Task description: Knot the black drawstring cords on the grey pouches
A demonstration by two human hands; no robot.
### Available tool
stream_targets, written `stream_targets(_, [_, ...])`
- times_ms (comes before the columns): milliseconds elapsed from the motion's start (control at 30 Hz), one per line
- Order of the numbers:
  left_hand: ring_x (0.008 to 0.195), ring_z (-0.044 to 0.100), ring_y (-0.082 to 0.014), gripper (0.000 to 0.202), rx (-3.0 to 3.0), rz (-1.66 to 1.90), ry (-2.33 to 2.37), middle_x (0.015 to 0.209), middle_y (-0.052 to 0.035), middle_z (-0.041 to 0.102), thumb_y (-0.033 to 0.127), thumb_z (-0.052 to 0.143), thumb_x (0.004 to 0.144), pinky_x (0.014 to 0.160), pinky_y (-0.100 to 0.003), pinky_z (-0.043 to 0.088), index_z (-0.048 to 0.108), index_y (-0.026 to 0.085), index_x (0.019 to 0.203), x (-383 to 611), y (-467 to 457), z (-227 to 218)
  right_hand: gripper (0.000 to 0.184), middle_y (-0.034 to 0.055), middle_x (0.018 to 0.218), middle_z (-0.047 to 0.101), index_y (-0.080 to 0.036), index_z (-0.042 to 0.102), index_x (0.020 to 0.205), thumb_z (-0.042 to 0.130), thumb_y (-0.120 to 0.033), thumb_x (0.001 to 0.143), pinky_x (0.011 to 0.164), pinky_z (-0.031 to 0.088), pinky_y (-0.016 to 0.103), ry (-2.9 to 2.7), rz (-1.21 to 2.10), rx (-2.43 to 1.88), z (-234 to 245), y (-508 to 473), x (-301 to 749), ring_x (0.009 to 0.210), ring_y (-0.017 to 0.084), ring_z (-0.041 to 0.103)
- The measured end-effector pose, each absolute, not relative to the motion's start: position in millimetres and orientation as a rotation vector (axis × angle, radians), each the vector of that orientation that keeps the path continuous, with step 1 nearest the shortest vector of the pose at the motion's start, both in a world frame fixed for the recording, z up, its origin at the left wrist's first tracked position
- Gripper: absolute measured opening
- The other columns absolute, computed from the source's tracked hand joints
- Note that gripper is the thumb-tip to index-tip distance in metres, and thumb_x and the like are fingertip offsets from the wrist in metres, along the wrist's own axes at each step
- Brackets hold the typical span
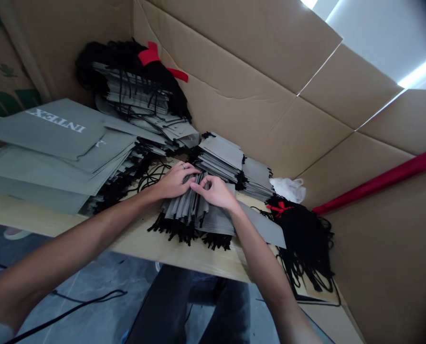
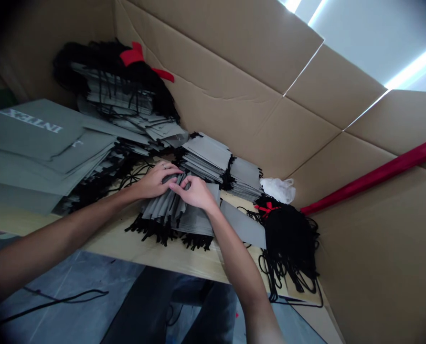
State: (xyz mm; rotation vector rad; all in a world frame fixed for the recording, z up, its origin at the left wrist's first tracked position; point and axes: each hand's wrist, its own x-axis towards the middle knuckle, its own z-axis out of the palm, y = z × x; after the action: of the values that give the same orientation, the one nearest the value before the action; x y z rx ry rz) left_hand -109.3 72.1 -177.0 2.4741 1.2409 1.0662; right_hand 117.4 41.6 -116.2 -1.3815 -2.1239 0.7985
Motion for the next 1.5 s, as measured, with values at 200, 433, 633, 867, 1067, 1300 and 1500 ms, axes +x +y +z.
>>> stream_targets(200, [0.136, 0.072, -0.0312, 0.04, 2.467, 1.054, 1.271, 0.148, -0.0134, 0.072, 0.044, 0.077, 0.111, 0.119, -0.058, 0.063, 0.073, 0.018, 0.142, -108.1, 71.9, -180.5, 0.04, -0.0052, 0.075, 0.056, -0.021, 0.063, 0.091, 0.084, -0.053, 0.099, 0.063, 0.039, 0.025, -2.094, 0.922, -1.302, -126.0, 46.1, 121.5, 0.066, 0.013, 0.049])
stream_targets(433, [0.138, 0.071, -0.0318, 0.041, 2.42, 1.063, 1.282, 0.149, -0.0135, 0.072, 0.045, 0.077, 0.111, 0.121, -0.059, 0.062, 0.073, 0.018, 0.142, -110.0, 72.9, -183.7, 0.028, -0.0025, 0.09, 0.063, -0.017, 0.068, 0.113, 0.076, -0.044, 0.111, 0.067, 0.053, 0.025, -2.034, 0.95, -1.25, -135.1, 50.6, 128.3, 0.07, 0.012, 0.057])
stream_targets(633, [0.14, 0.069, -0.0325, 0.041, 2.385, 1.053, 1.26, 0.147, -0.0132, 0.073, 0.047, 0.077, 0.111, 0.124, -0.06, 0.058, 0.074, 0.018, 0.14, -112.9, 76.2, -188.1, 0.037, 0.0003, 0.091, 0.068, -0.019, 0.072, 0.097, 0.075, -0.053, 0.107, 0.075, 0.05, 0.029, -2.033, 0.951, -1.176, -139.3, 50.7, 129.4, 0.079, 0.016, 0.059])
stream_targets(867, [0.137, 0.068, -0.0343, 0.052, 2.337, 1.048, 1.224, 0.137, -0.0132, 0.079, 0.06, 0.073, 0.103, 0.126, -0.054, 0.05, 0.078, 0.021, 0.137, -113.7, 73.5, -181.4, 0.042, -0.0044, 0.078, 0.054, -0.023, 0.063, 0.089, 0.09, -0.055, 0.082, 0.067, 0.035, 0.028, -2.013, 0.986, -1.186, -140.5, 48.4, 129.4, 0.074, 0.015, 0.045])
stream_targets(1067, [0.137, 0.066, -0.037, 0.055, 2.315, 1.046, 1.234, 0.138, -0.0135, 0.08, 0.06, 0.067, 0.101, 0.126, -0.054, 0.048, 0.08, 0.021, 0.137, -113.5, 73.7, -181.8, 0.032, -0.0064, 0.084, 0.049, -0.025, 0.053, 0.099, 0.076, -0.034, 0.078, 0.068, 0.036, 0.027, -1.935, 0.966, -1.2, -146.4, 50.9, 131.0, 0.074, 0.015, 0.043])
stream_targets(1300, [0.141, 0.063, -0.0366, 0.057, 2.313, 1.045, 1.227, 0.146, -0.0118, 0.078, 0.05, 0.063, 0.097, 0.127, -0.052, 0.048, 0.076, 0.021, 0.144, -115.9, 77.1, -186.8, 0.018, -0.0008, 0.087, 0.064, -0.022, 0.068, 0.093, 0.074, -0.039, 0.094, 0.079, 0.043, 0.032, -1.969, 0.938, -1.18, -145.7, 51.0, 128.6, 0.08, 0.018, 0.054])
stream_targets(1500, [0.136, 0.064, -0.0388, 0.067, 2.339, 1.035, 1.192, 0.141, -0.0147, 0.078, 0.067, 0.071, 0.095, 0.122, -0.054, 0.051, 0.077, 0.021, 0.142, -116.5, 77.3, -189.0, 0.05, -0.0021, 0.084, 0.064, -0.024, 0.063, 0.085, 0.083, -0.07, 0.086, 0.078, 0.042, 0.031, -1.977, 0.921, -1.211, -144.4, 48.8, 125.5, 0.083, 0.019, 0.055])
